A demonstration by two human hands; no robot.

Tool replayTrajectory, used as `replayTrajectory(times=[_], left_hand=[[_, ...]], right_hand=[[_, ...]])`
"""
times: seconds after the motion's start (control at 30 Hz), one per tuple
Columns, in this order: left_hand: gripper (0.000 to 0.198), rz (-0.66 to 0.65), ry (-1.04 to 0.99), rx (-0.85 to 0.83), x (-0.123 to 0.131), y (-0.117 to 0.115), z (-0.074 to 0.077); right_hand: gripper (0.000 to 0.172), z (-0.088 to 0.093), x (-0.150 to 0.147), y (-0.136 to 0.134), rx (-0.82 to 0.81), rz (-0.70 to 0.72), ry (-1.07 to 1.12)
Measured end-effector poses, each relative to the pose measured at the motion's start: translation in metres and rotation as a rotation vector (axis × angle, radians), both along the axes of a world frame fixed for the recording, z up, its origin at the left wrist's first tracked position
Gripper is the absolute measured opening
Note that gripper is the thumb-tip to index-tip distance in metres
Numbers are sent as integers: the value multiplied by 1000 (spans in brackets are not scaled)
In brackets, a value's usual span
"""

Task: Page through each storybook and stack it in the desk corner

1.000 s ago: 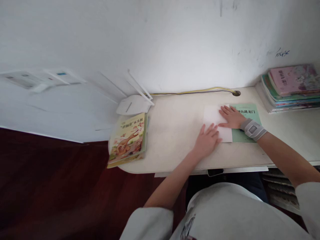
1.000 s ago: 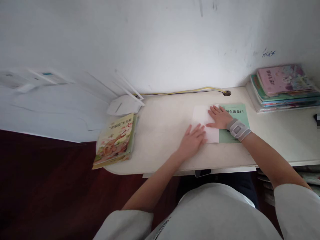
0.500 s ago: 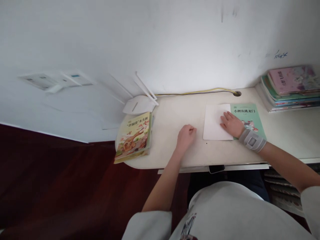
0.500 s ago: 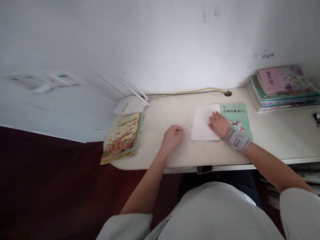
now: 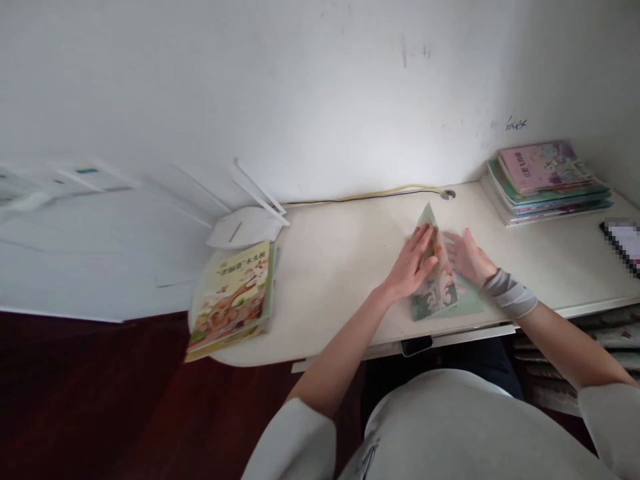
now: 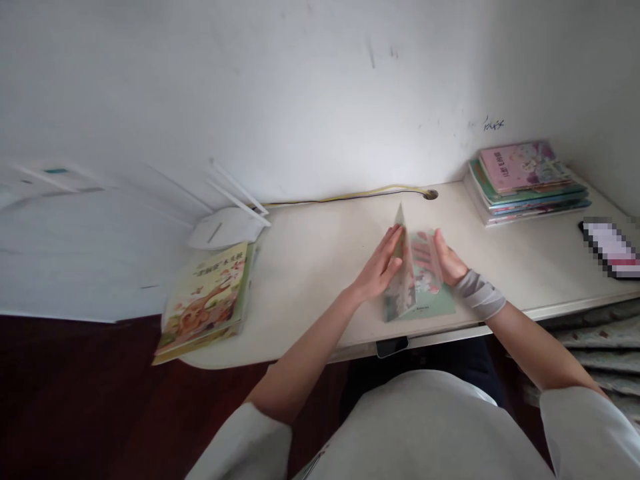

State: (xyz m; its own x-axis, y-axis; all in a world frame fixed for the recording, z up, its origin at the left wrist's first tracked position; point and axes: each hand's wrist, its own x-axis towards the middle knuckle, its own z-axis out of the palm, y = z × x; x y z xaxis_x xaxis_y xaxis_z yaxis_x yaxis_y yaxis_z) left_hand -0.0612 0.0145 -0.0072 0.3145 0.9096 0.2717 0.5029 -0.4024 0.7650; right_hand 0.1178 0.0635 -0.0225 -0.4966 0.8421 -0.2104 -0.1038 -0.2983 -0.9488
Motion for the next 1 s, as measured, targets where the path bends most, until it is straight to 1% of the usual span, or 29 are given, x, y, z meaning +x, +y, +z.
replayTrajectory(times=[0.07, 0.1, 0.13, 0.17, 0.27, 0.37, 0.4, 0.47, 0.57, 0.63, 0.7, 0.77, 0.83, 0.9, 0.93, 0.97, 1.0], left_hand=[[78, 28, 214, -50, 10, 13, -12], [80, 30, 313, -90, 14, 18, -17], [82, 28, 411, -122, 19, 21, -21], [84, 23, 506, -138, 24, 23, -24], [92, 24, 725, -111, 36, 25, -32], [93, 57, 817, -85, 45, 24, -36], [93, 74, 828, -92, 47, 24, -36], [92, 129, 838, -122, 51, 21, -34], [91, 291, 846, -176, 53, 16, -26], [87, 388, 840, -226, 51, 14, -18], [73, 424, 809, -271, 47, 12, -11], [52, 406, 770, -282, 41, 12, -7], [42, 400, 756, -259, 37, 11, -8], [45, 426, 773, -232, 34, 10, -14], [49, 443, 786, -221, 32, 10, -17], [51, 458, 798, -209, 29, 10, -20], [50, 464, 809, -193, 26, 11, -22]], right_hand=[[71, 1, 23, 7, -70, -181, 40], [70, 0, 33, 10, -93, -248, 58], [69, -2, 42, 11, -109, -296, 68], [69, -5, 49, 11, -124, -314, 82], [67, -16, 57, 7, -144, -262, 149], [50, -24, 54, 6, -79, -223, 151], [49, -25, 53, 8, -50, -211, 125], [54, -24, 53, 16, 2, -166, 25], [65, -17, 58, 33, 93, -45, -276], [67, -11, 61, 43, 221, 63, -548], [62, -6, 63, 48, 415, 128, -803], [57, -3, 61, 48, 633, 77, -1015], [54, -1, 56, 40, 839, -38, -1168], [52, -4, 49, 25, 1020, -118, -1227], [54, -7, 45, 16, 1106, -104, -1213], [57, -12, 42, 7, 1191, -39, -1174], [60, -17, 39, 0, 1262, 62, -1123]])
